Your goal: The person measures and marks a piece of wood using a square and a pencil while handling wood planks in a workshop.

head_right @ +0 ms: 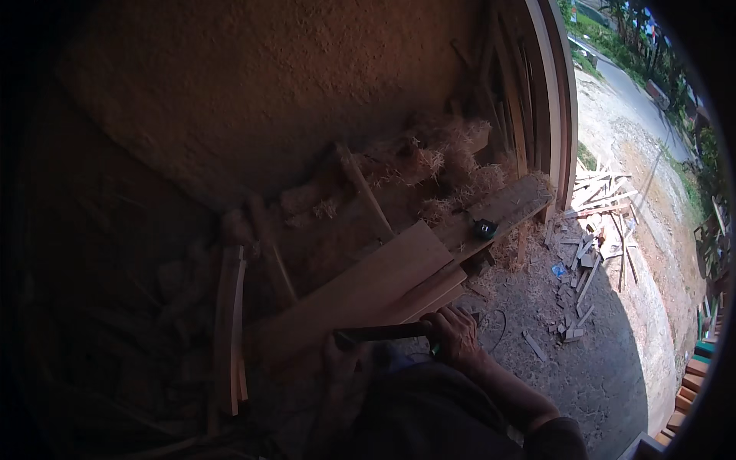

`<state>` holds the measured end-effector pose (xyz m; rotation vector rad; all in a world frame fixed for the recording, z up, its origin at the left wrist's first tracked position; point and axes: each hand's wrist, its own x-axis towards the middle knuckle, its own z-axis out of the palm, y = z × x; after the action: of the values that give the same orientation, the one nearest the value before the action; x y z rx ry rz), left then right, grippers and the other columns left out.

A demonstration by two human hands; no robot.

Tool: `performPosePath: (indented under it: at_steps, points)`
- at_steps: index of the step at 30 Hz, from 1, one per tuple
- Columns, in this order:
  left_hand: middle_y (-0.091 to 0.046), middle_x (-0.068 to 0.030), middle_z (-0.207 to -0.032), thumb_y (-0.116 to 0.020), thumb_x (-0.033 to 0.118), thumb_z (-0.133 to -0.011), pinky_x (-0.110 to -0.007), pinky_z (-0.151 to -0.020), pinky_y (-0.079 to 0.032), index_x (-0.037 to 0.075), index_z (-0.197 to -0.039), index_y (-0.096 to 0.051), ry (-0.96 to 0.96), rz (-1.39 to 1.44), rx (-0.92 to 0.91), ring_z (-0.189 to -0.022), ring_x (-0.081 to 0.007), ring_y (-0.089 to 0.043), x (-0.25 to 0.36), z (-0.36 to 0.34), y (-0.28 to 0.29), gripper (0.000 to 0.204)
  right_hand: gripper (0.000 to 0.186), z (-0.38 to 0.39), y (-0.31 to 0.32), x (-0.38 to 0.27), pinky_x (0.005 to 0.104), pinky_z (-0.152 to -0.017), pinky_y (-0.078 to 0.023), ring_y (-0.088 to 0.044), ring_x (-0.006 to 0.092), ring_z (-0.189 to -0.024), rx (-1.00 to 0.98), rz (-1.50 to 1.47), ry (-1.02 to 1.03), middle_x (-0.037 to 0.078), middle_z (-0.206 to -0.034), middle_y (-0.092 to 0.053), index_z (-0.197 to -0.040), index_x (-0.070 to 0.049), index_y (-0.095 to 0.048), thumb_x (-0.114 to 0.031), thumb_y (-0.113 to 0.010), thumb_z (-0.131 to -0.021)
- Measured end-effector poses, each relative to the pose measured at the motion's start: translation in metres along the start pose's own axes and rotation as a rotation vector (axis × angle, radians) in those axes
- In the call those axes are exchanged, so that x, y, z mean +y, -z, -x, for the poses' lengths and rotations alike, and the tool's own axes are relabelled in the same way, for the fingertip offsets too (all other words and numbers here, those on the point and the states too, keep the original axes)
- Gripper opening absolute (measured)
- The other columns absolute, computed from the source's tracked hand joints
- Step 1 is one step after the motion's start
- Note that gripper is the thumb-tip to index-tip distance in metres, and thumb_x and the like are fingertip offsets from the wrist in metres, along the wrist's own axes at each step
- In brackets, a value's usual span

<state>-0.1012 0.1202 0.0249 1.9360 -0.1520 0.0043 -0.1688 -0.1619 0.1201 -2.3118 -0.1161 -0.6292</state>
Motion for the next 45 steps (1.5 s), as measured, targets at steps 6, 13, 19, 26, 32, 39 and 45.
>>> performPosePath:
  at_steps: [6, 13, 19, 26, 32, 39, 45]
  points:
    - [-0.071, -0.0166, -0.104, -0.087, 0.017, -0.082, -0.04, -0.077, -0.054, 0.003, -0.124, -0.059, -0.157, -0.193, -0.262, -0.091, -0.0243, -0.071, 0.101, 0.013, -0.089, 0.052, 0.019, 0.042, 0.024, 0.015, 0.0434, -0.071, -0.049, -0.062, 0.03, -0.068, 0.019, 0.232, -0.045, 0.007, -0.074, -0.061, -0.099, -0.009, -0.068, -0.016, -0.075, -0.083]
    - [-0.063, -0.0163, -0.123, -0.067, 0.015, -0.091, -0.046, -0.082, -0.049, 0.006, -0.136, -0.059, -0.92, -0.184, -0.288, -0.099, -0.0331, -0.065, 0.117, -0.01, -0.135, 0.047, 0.04, 0.049, 0.013, 0.033, 0.0406, -0.077, -0.051, -0.066, 0.0282, -0.087, -0.096, -0.534, -0.451, 0.015, -0.093, -0.065, -0.118, -0.001, -0.06, -0.033, -0.064, -0.095]
    - [-0.053, -0.022, -0.142, -0.071, 0.025, -0.089, -0.048, -0.097, -0.049, 0.004, -0.152, -0.045, -0.879, -0.323, -0.537, -0.121, -0.0368, -0.058, 0.071, -0.017, -0.161, 0.071, 0.046, 0.062, 0.007, 0.053, 0.036, -0.079, -0.05, -0.061, 0.0156, -0.092, -0.149, -0.711, -0.777, 0.011, -0.101, -0.067, -0.121, 0.0, -0.06, -0.04, -0.061, -0.1]
    - [-0.036, -0.0283, -0.158, -0.075, 0.054, -0.085, -0.051, -0.111, -0.037, 0.003, -0.156, -0.038, -0.63, -0.39, -0.625, -0.14, -0.0428, -0.044, 0.037, -0.044, -0.144, 0.095, 0.039, 0.064, 0.008, 0.088, 0.026, -0.065, -0.046, -0.057, 0.0079, -0.076, 0.107, -0.83, -1.063, -0.003, -0.085, -0.063, -0.123, -0.004, -0.065, -0.037, -0.061, -0.103]
    - [-0.031, -0.0311, -0.159, -0.077, 0.047, -0.086, -0.059, -0.119, -0.028, 0.001, -0.156, -0.036, -0.33, -0.723, -0.409, -0.146, -0.0508, -0.031, -0.038, -0.033, -0.054, 0.093, 0.031, 0.074, -0.001, 0.133, 0.0329, -0.064, -0.049, -0.062, 0.0184, -0.08, 0.073, -0.556, -0.811, 0.01, -0.104, -0.067, -0.13, -0.005, -0.06, -0.015, -0.057, -0.102]
    - [-0.034, -0.0225, -0.161, -0.08, 0.039, -0.083, -0.057, -0.117, -0.03, 0.006, -0.156, -0.038, -0.399, -0.567, -0.254, -0.147, -0.0429, -0.034, 0.027, -0.005, -0.048, 0.09, 0.04, 0.053, -0.031, 0.158, 0.0326, -0.076, -0.054, -0.067, 0.0214, -0.096, -0.19, -0.034, -0.206, 0.012, -0.122, -0.069, -0.137, -0.006, -0.059, -0.002, -0.061, -0.097]
    - [-0.033, -0.0179, -0.163, -0.087, 0.036, -0.075, -0.059, -0.118, -0.028, 0.014, -0.161, -0.031, -0.339, -0.678, -0.21, -0.149, -0.0418, -0.032, 0.051, -0.012, -0.064, 0.105, 0.052, -0.004, -0.051, 0.106, 0.0315, -0.068, -0.051, -0.066, 0.0226, -0.082, -0.144, -0.013, 0.088, 0.013, -0.127, -0.068, -0.14, -0.006, -0.06, 0.008, -0.057, -0.09]
